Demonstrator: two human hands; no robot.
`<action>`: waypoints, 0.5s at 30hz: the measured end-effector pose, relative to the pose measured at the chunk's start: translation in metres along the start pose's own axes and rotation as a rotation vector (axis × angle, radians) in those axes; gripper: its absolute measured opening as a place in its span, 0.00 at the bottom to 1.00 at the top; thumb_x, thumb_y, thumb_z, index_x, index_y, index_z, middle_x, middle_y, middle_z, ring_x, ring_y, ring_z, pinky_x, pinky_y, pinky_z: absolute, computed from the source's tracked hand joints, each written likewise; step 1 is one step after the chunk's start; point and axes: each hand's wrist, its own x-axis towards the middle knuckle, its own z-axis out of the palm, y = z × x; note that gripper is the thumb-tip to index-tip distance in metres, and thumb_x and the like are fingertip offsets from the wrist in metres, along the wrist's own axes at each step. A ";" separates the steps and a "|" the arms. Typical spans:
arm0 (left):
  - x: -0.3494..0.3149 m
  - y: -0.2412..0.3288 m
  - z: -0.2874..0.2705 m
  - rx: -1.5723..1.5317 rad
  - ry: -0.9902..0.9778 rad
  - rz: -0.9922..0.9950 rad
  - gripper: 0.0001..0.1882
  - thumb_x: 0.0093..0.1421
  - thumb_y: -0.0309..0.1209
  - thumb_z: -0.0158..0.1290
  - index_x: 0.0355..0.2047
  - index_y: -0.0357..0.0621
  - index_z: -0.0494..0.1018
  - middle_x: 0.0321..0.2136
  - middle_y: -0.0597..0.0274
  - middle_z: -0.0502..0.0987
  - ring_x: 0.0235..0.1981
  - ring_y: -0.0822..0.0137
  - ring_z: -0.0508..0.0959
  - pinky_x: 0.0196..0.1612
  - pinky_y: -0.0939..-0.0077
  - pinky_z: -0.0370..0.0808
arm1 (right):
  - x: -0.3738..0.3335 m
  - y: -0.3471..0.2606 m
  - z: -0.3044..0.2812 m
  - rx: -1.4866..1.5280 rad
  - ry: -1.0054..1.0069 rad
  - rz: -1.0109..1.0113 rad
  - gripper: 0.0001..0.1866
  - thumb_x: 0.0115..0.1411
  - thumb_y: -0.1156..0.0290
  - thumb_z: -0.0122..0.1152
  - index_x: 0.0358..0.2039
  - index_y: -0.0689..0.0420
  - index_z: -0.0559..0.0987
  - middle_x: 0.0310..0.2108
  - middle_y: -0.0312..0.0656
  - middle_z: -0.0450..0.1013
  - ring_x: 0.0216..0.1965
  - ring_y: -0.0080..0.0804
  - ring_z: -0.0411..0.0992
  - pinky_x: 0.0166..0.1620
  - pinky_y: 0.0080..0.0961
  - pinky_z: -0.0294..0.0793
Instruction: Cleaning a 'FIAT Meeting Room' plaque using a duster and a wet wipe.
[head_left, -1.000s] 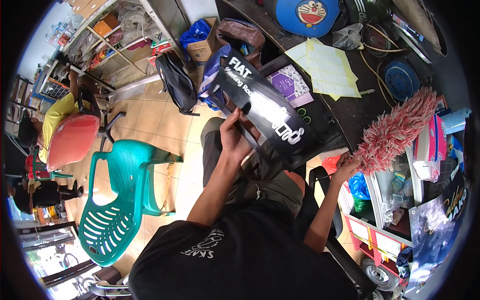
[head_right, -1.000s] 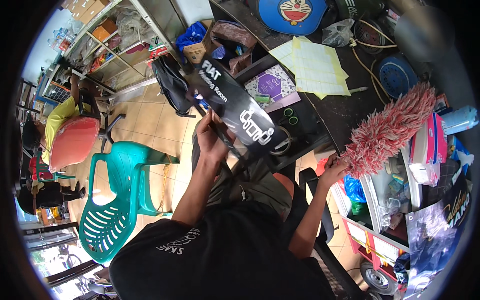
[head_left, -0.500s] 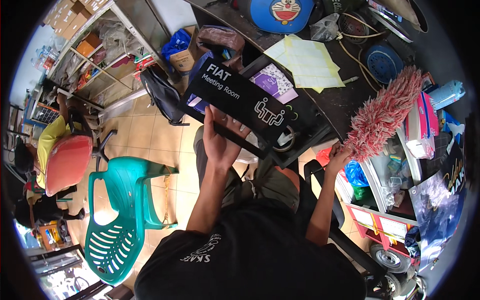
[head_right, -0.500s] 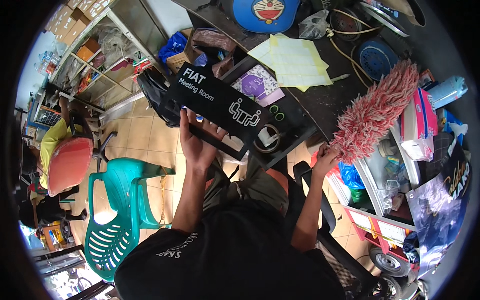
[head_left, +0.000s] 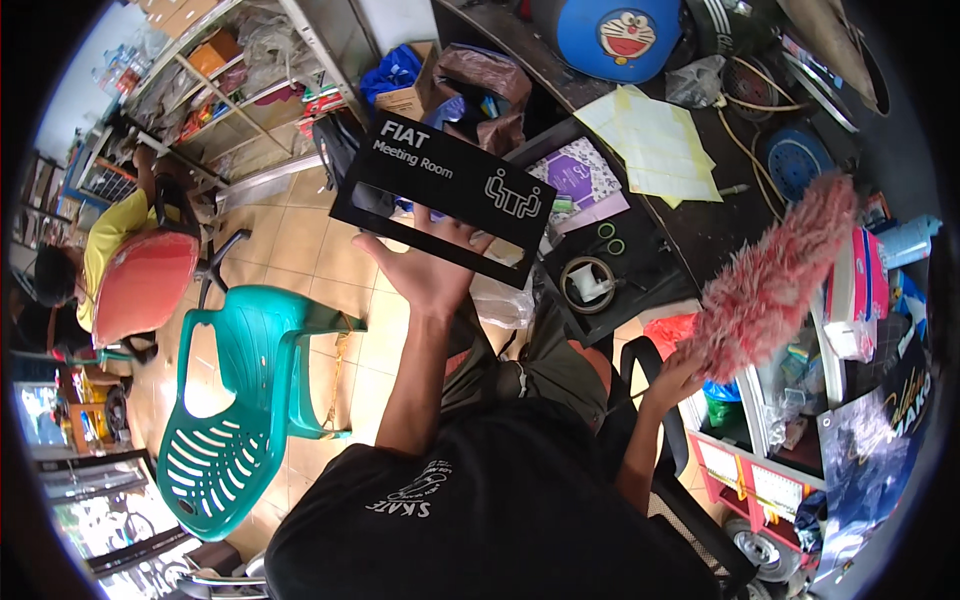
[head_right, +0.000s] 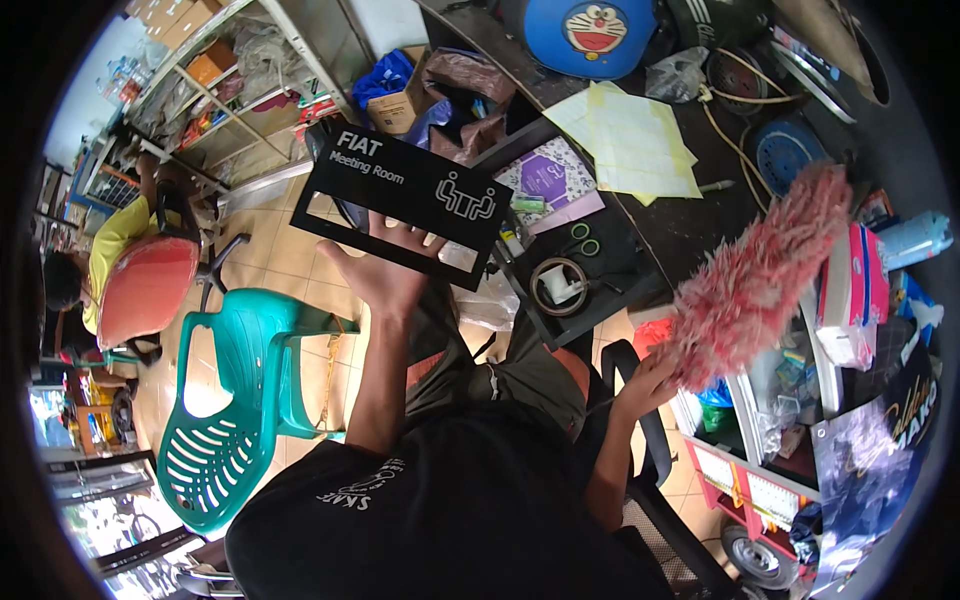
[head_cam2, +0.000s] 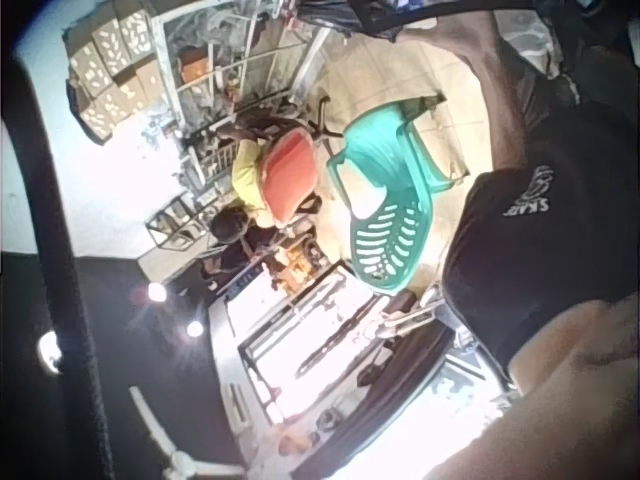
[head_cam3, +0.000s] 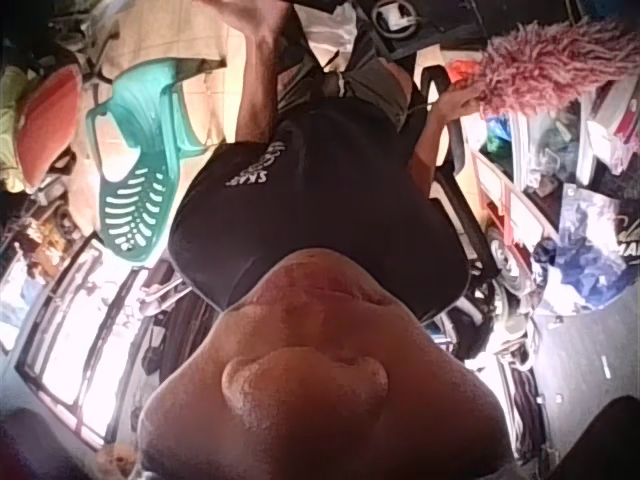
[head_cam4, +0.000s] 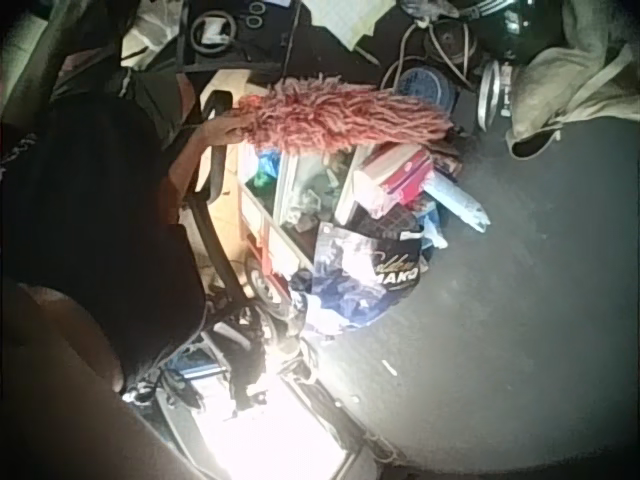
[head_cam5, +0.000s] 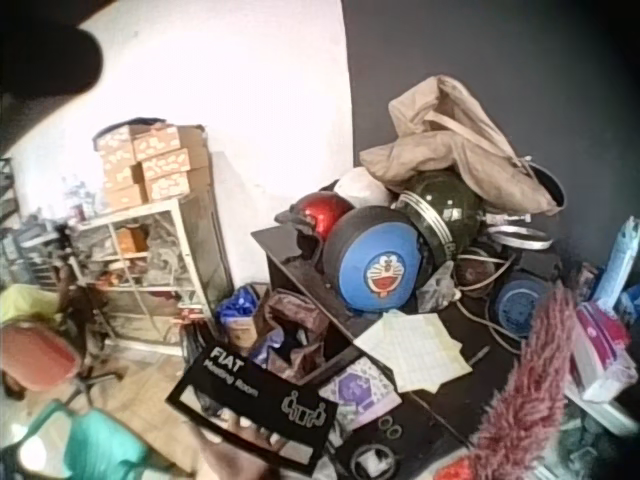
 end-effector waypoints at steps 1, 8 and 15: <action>0.003 0.006 0.004 0.041 -0.044 -0.003 0.56 0.48 0.77 0.44 0.68 0.54 0.53 0.70 0.53 0.49 0.70 0.46 0.47 0.68 0.37 0.41 | -0.009 0.006 -0.010 0.016 -0.045 -0.016 0.12 0.68 0.61 0.50 0.30 0.54 0.70 0.22 0.29 0.64 0.17 0.11 0.58 0.18 0.12 0.49; 0.005 0.030 0.024 0.195 0.269 0.120 0.36 0.63 0.60 0.39 0.64 0.53 0.61 0.62 0.54 0.65 0.64 0.50 0.61 0.65 0.42 0.52 | -0.044 0.014 -0.016 -0.551 -0.742 -0.503 0.23 0.62 0.67 0.60 0.55 0.62 0.71 0.60 0.48 0.64 0.59 0.45 0.63 0.63 0.46 0.58; -0.021 0.045 0.013 0.247 -0.006 0.207 0.30 0.63 0.54 0.45 0.58 0.49 0.67 0.59 0.60 0.68 0.61 0.55 0.66 0.66 0.49 0.56 | -0.054 -0.059 0.059 -0.204 -1.250 0.329 0.28 0.52 0.79 0.65 0.55 0.63 0.68 0.40 0.39 0.77 0.43 0.26 0.75 0.48 0.28 0.74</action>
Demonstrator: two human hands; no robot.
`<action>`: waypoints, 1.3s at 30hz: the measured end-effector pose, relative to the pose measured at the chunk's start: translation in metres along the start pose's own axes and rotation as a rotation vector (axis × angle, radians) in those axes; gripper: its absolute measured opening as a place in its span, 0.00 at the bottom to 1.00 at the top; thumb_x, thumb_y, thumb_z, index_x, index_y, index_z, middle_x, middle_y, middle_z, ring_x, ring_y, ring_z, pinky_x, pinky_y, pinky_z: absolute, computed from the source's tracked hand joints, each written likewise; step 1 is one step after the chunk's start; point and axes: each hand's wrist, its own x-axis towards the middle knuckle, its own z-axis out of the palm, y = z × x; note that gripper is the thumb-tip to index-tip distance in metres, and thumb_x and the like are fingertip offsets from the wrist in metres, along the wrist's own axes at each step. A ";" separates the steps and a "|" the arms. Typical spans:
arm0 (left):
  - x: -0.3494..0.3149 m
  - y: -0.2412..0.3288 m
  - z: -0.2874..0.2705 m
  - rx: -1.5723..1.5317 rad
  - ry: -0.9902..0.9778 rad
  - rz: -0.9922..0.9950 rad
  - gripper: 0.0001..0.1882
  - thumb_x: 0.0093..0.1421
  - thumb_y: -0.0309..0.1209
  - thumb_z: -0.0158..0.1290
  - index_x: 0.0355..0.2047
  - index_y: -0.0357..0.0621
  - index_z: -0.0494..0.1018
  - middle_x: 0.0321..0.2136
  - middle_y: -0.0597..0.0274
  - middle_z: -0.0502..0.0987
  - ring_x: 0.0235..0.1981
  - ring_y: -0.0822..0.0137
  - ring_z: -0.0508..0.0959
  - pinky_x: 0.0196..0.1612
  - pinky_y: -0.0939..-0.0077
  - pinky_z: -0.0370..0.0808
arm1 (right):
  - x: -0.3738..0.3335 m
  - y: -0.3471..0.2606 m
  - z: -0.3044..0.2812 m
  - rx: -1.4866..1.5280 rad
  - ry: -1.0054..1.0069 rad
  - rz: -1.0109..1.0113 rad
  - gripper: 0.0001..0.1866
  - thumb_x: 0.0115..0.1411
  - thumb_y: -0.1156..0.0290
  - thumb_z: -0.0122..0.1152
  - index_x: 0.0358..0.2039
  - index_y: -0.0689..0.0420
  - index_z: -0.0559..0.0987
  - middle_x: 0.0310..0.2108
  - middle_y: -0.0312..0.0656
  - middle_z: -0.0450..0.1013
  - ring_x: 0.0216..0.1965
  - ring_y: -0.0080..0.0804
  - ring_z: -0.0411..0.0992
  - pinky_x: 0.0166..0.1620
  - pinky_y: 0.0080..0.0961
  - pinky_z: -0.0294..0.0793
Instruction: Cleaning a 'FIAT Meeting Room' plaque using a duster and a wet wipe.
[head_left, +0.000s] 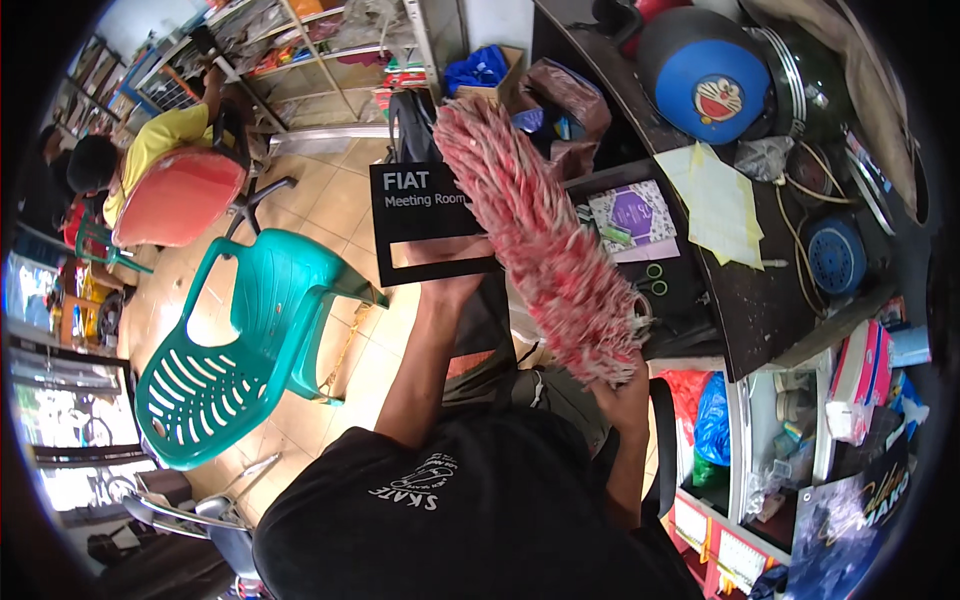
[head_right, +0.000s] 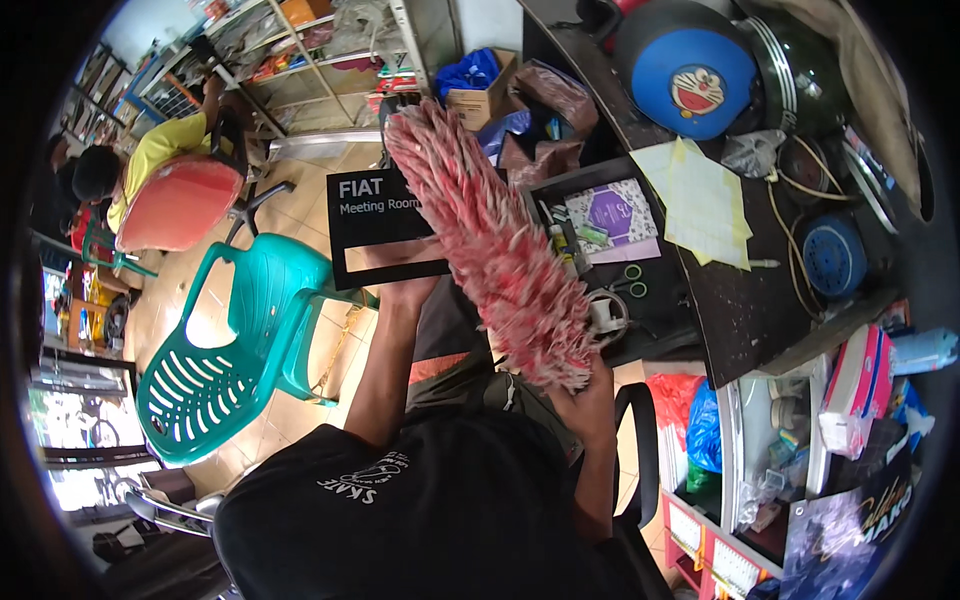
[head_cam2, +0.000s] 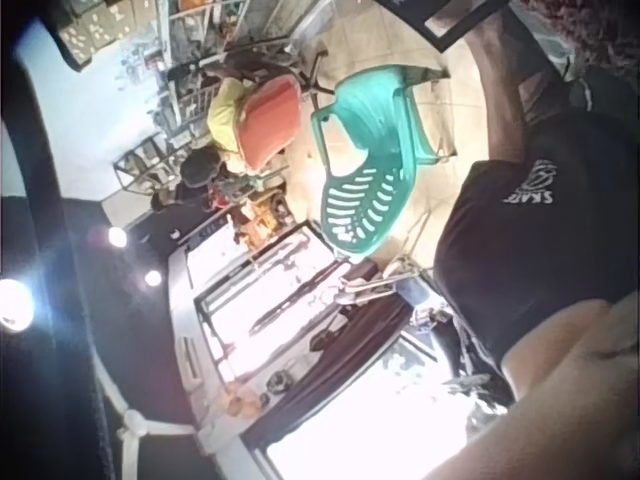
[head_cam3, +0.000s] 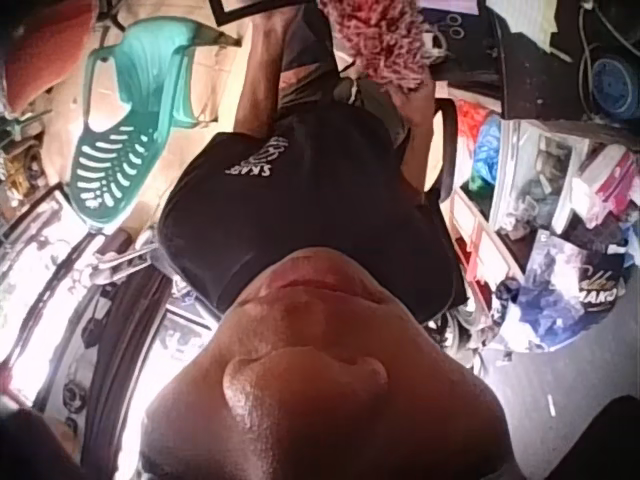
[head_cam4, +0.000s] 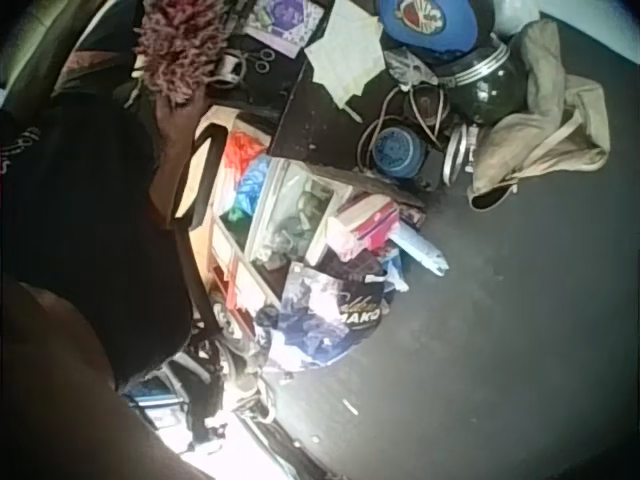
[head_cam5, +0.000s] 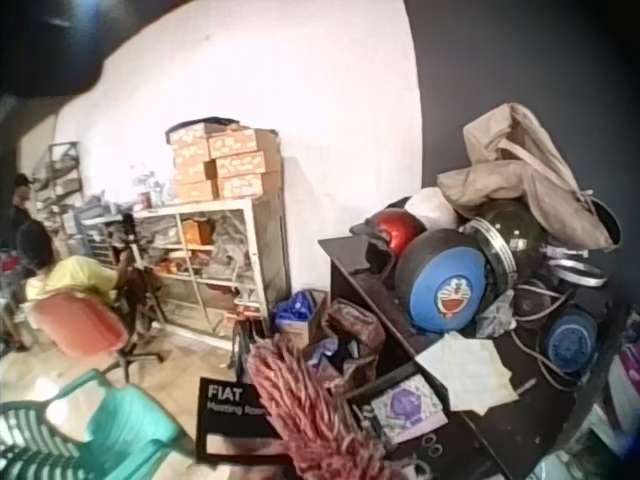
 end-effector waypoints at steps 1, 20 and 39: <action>-0.002 0.004 -0.004 -0.184 0.059 0.003 0.30 0.63 0.55 0.44 0.58 0.49 0.67 0.59 0.59 0.69 0.61 0.54 0.65 0.66 0.47 0.55 | 0.004 0.004 -0.001 -0.044 -0.074 0.001 0.28 0.52 0.79 0.64 0.54 0.64 0.68 0.41 0.41 0.77 0.39 0.26 0.76 0.40 0.26 0.76; -0.035 0.006 -0.040 0.461 0.095 0.121 0.32 0.65 0.52 0.46 0.62 0.46 0.62 0.61 0.55 0.66 0.62 0.53 0.64 0.66 0.55 0.59 | 0.055 0.009 0.059 -0.271 -0.028 -0.479 0.16 0.49 0.78 0.58 0.41 0.65 0.77 0.35 0.52 0.77 0.35 0.46 0.77 0.40 0.35 0.74; -0.027 0.012 0.006 0.006 0.026 -0.008 0.38 0.62 0.61 0.46 0.63 0.48 0.62 0.60 0.53 0.67 0.61 0.54 0.65 0.65 0.54 0.58 | 0.053 0.027 0.085 -0.465 0.039 -0.445 0.09 0.42 0.74 0.59 0.27 0.62 0.79 0.26 0.54 0.75 0.30 0.59 0.73 0.35 0.45 0.74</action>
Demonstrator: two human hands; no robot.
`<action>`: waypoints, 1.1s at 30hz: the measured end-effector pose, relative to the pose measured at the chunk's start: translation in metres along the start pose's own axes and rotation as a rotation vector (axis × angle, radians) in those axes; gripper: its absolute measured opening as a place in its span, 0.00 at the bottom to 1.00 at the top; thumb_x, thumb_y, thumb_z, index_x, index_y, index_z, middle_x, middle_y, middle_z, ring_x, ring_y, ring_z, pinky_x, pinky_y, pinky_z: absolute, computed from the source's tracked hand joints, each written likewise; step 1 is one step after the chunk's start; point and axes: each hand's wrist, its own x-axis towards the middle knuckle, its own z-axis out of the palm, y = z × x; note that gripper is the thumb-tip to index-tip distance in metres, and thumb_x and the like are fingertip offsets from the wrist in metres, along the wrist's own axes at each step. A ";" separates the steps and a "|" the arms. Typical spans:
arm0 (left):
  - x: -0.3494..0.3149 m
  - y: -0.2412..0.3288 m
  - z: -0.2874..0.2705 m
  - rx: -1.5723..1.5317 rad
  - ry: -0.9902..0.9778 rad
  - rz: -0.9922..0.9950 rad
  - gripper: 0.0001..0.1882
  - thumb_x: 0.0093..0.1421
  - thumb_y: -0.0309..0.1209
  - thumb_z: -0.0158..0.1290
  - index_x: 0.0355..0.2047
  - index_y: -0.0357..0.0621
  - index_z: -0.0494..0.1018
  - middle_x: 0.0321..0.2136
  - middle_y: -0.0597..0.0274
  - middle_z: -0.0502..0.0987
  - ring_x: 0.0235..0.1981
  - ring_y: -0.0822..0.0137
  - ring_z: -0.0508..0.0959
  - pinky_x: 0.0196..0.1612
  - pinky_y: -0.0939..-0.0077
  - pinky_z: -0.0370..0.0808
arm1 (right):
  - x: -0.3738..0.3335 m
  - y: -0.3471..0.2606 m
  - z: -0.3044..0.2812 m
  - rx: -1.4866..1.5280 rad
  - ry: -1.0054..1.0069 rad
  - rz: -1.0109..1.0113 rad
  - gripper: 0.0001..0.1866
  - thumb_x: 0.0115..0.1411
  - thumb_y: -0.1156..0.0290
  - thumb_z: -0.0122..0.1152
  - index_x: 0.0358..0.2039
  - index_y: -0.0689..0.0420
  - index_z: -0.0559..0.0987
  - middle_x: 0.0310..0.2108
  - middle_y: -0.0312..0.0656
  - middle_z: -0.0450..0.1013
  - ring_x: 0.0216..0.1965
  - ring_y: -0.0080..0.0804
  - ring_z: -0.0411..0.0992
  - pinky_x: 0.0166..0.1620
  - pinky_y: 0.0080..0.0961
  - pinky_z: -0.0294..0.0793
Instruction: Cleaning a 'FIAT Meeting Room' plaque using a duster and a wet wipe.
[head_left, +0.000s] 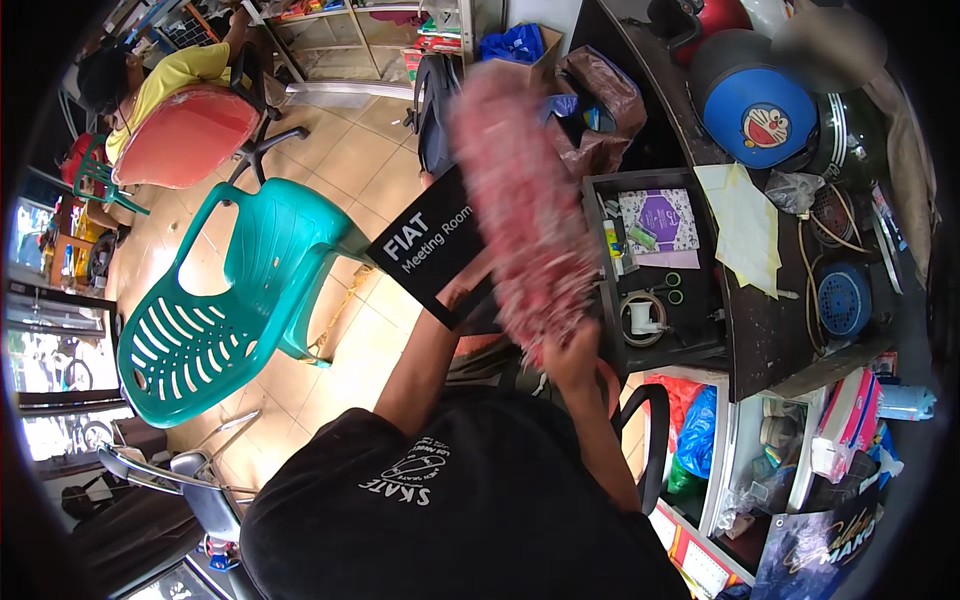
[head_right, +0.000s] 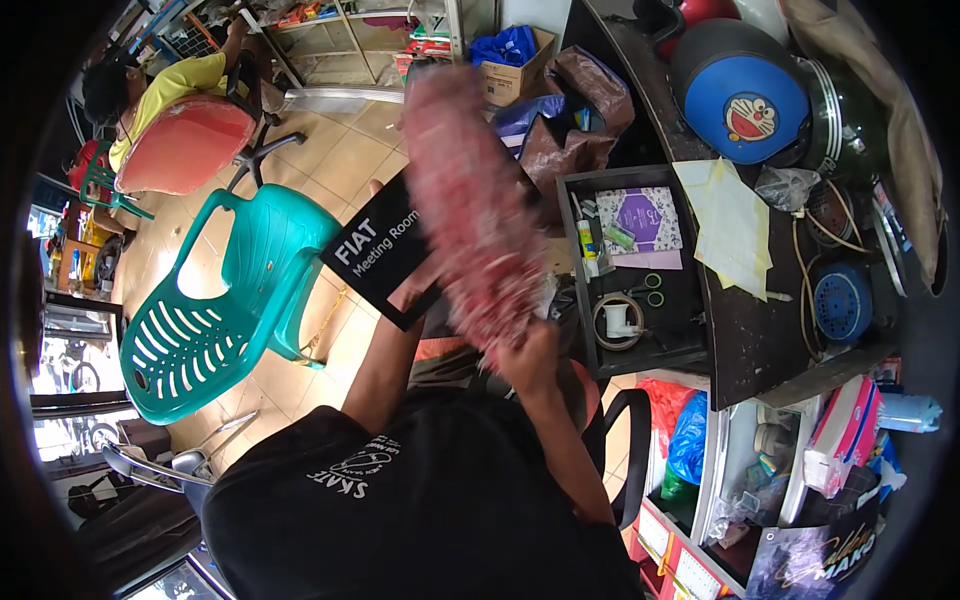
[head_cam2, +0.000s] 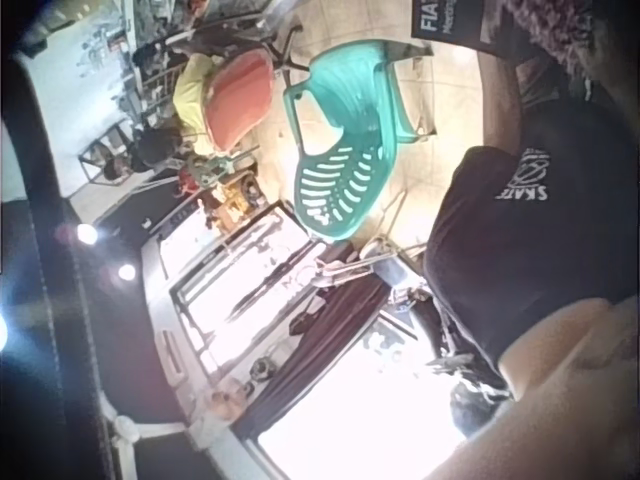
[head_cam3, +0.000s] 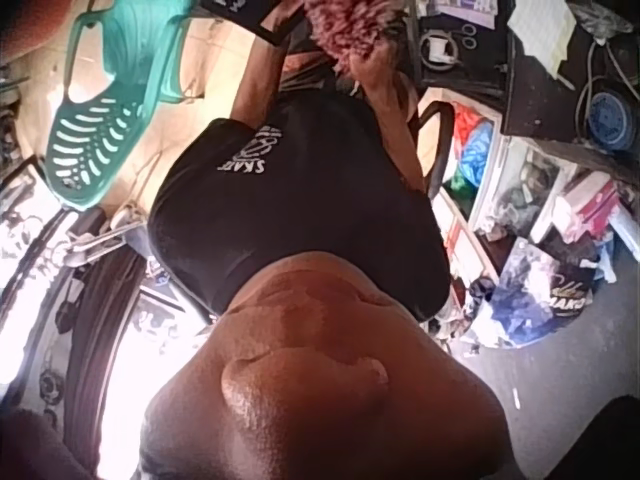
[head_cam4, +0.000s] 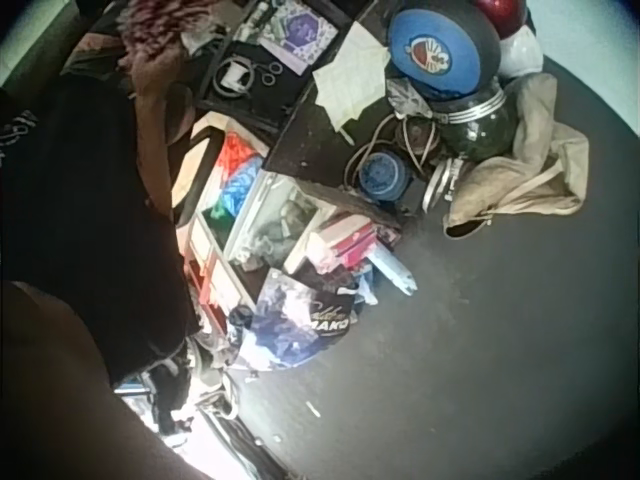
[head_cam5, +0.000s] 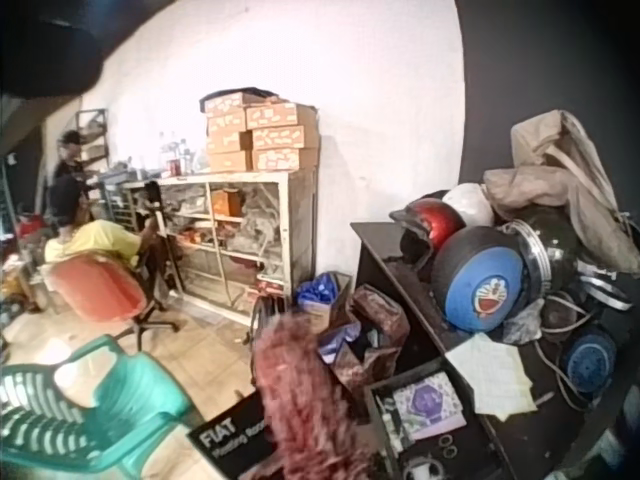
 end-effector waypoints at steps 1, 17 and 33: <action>0.015 -0.003 -0.004 0.004 0.001 0.006 0.38 0.62 0.61 0.46 0.63 0.48 0.63 0.60 0.53 0.67 0.61 0.54 0.65 0.65 0.54 0.58 | 0.000 -0.004 0.000 0.098 -0.175 -0.050 0.09 0.42 0.73 0.59 0.27 0.62 0.79 0.26 0.54 0.75 0.30 0.58 0.74 0.35 0.45 0.74; 0.017 -0.006 -0.018 -0.043 -0.110 -0.088 0.39 0.62 0.63 0.43 0.62 0.47 0.63 0.59 0.54 0.68 0.60 0.55 0.67 0.64 0.55 0.61 | 0.018 -0.016 0.002 0.112 -0.004 0.029 0.11 0.47 0.74 0.59 0.32 0.64 0.80 0.28 0.59 0.76 0.34 0.60 0.75 0.37 0.43 0.74; 0.003 -0.001 -0.029 -0.177 -0.243 -0.265 0.40 0.63 0.65 0.40 0.61 0.46 0.64 0.59 0.55 0.70 0.58 0.55 0.69 0.62 0.55 0.63 | 0.034 -0.014 -0.006 0.256 0.167 0.158 0.12 0.48 0.72 0.59 0.34 0.63 0.80 0.30 0.50 0.79 0.32 0.48 0.77 0.37 0.37 0.74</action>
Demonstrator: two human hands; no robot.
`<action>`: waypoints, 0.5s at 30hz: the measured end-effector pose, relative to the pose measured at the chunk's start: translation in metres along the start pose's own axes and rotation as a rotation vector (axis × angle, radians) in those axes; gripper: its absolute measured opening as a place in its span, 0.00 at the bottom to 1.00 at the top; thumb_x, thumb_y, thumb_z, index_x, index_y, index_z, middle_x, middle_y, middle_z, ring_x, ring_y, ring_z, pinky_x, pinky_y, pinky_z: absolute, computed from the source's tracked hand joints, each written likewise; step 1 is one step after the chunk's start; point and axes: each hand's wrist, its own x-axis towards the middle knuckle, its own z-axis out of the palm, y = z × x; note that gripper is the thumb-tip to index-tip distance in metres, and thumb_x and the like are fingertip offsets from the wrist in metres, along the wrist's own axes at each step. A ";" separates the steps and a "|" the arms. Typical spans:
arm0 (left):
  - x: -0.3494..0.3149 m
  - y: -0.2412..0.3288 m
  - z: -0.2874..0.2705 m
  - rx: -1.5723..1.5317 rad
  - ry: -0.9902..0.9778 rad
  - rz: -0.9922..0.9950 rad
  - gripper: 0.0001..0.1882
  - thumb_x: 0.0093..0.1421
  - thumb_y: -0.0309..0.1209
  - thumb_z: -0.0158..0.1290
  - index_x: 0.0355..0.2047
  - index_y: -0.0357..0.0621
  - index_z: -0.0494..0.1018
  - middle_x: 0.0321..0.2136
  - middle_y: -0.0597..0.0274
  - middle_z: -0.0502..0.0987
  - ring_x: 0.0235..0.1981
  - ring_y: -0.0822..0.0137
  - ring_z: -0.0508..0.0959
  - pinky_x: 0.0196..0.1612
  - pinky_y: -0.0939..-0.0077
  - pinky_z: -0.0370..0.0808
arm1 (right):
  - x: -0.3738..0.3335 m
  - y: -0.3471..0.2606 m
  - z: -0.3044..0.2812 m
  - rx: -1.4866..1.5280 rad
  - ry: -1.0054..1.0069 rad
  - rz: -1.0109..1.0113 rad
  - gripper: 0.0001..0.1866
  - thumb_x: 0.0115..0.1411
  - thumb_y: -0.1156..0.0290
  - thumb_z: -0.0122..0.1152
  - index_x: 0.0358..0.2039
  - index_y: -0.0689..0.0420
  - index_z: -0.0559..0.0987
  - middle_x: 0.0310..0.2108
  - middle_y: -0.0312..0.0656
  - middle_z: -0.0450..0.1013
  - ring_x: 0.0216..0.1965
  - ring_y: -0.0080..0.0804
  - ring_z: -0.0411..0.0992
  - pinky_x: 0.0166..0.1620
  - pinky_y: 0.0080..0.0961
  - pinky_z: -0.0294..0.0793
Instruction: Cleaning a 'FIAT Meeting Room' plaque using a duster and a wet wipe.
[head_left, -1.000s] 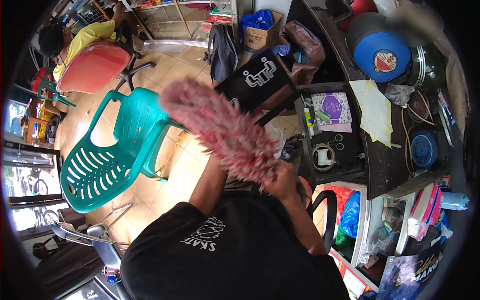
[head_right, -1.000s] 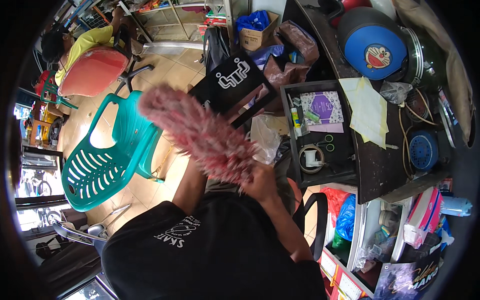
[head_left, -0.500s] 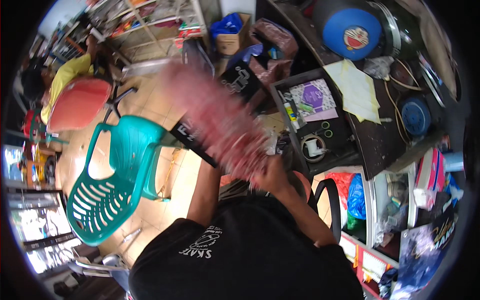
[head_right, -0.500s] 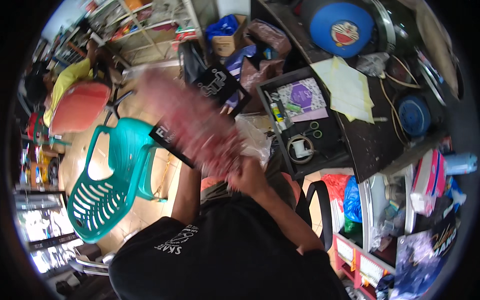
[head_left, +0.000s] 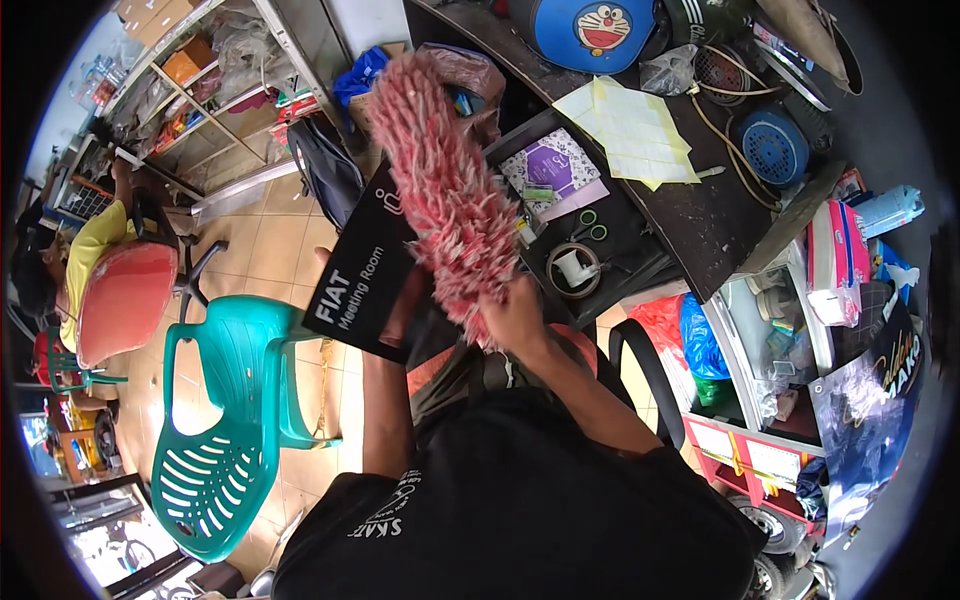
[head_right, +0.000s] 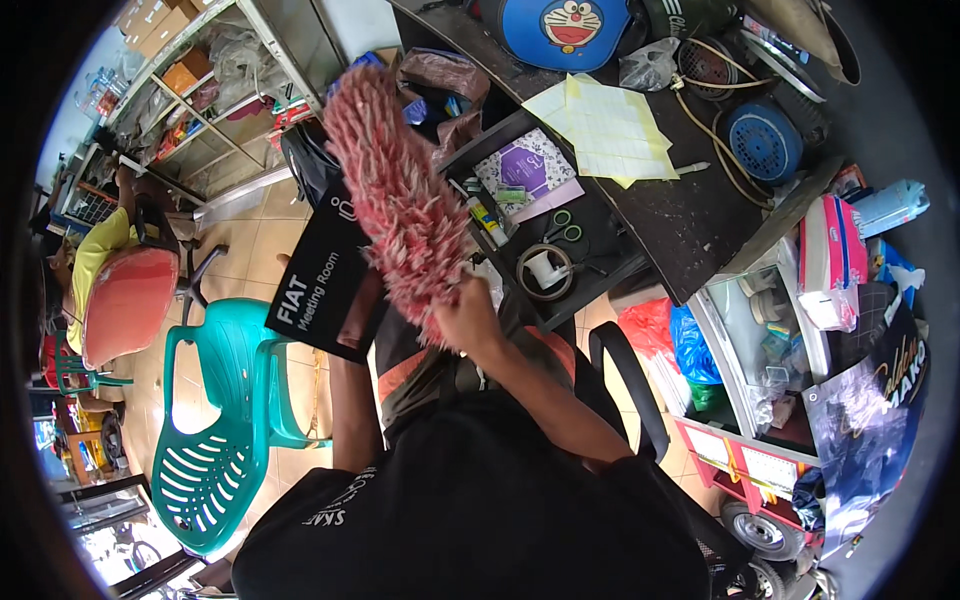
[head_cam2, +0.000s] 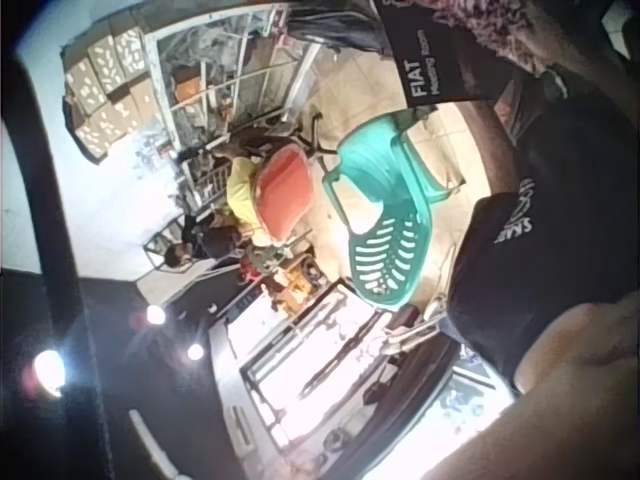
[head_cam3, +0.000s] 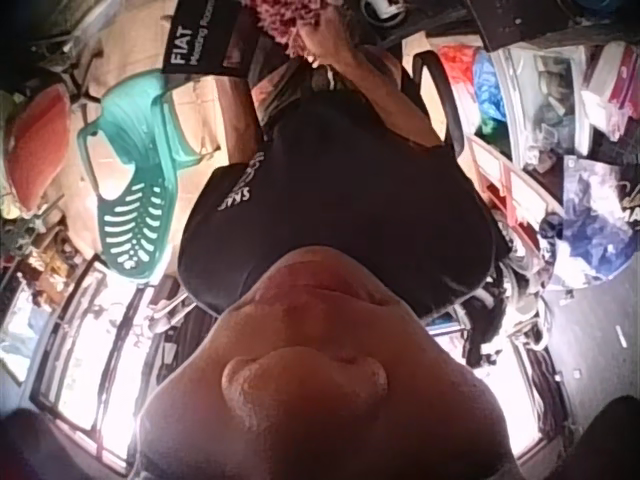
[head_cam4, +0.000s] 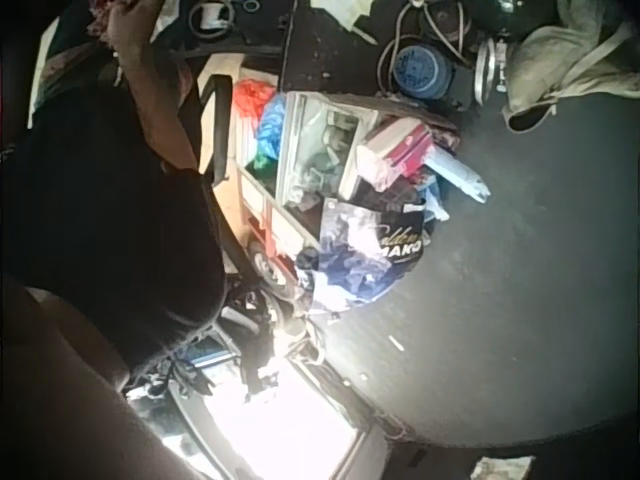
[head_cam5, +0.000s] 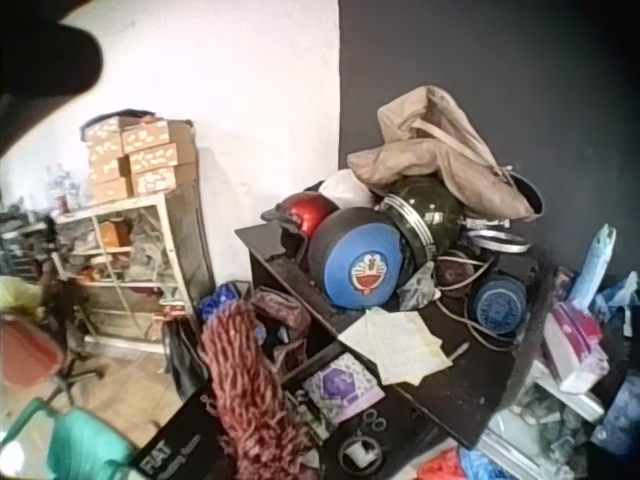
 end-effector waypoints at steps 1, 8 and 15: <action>0.001 -0.002 -0.001 -0.003 -0.004 -0.006 0.40 0.63 0.65 0.40 0.61 0.46 0.64 0.59 0.55 0.70 0.58 0.55 0.69 0.62 0.55 0.63 | -0.012 -0.001 -0.002 -0.047 -0.095 -0.083 0.15 0.47 0.76 0.58 0.38 0.60 0.80 0.31 0.55 0.77 0.33 0.55 0.76 0.39 0.39 0.76; -0.001 0.020 -0.008 0.043 -0.001 0.039 0.41 0.63 0.66 0.38 0.61 0.45 0.65 0.58 0.56 0.70 0.58 0.55 0.70 0.62 0.55 0.64 | -0.012 -0.013 -0.015 -0.081 -0.189 0.029 0.13 0.48 0.75 0.59 0.37 0.62 0.80 0.33 0.54 0.78 0.38 0.45 0.79 0.40 0.36 0.75; 0.006 0.004 0.010 0.191 0.422 0.142 0.38 0.64 0.63 0.40 0.61 0.45 0.66 0.58 0.59 0.71 0.58 0.57 0.69 0.65 0.48 0.56 | -0.022 -0.018 -0.030 -0.110 -0.307 0.200 0.16 0.50 0.71 0.57 0.39 0.62 0.79 0.32 0.58 0.77 0.37 0.54 0.77 0.41 0.41 0.75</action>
